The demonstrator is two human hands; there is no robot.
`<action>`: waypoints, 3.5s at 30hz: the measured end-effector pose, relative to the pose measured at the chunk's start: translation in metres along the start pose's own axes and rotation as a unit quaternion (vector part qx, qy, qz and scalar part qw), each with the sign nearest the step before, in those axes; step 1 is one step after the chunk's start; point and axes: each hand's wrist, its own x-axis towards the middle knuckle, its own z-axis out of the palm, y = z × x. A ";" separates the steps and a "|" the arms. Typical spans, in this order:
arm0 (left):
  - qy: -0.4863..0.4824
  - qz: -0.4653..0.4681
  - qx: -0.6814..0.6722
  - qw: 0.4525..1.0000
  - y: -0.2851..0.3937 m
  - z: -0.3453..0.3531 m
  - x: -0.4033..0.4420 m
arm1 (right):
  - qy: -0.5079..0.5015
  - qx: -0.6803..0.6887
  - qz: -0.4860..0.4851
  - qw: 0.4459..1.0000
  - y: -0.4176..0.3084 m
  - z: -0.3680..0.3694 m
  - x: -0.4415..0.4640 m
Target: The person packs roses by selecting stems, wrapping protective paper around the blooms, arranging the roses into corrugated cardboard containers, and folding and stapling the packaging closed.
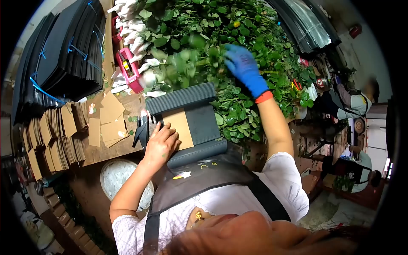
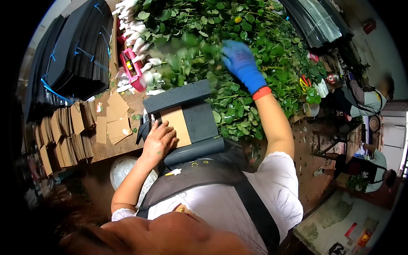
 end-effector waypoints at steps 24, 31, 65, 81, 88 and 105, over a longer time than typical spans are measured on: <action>0.031 -0.215 -0.336 0.917 0.000 0.002 -0.017 | -0.190 0.188 -0.034 0.963 -0.034 -0.131 -0.140; -0.048 -0.079 -0.138 0.986 -0.005 -0.010 -0.010 | -0.357 0.135 0.004 0.924 -0.008 -0.091 -0.165; -0.126 -0.113 -0.191 0.967 0.008 -0.033 0.002 | -0.376 -0.124 0.049 0.917 -0.002 -0.004 -0.013; -0.108 -0.113 -0.192 0.969 0.006 -0.026 -0.002 | 0.035 0.036 0.080 0.996 0.002 -0.037 0.031; -0.107 -0.108 -0.186 0.971 0.007 -0.025 -0.002 | 0.175 -0.079 -0.090 0.977 0.030 -0.063 0.035; -0.006 -0.127 -0.245 0.961 -0.010 -0.001 -0.016 | -0.170 0.253 -0.010 0.952 -0.011 -0.100 -0.163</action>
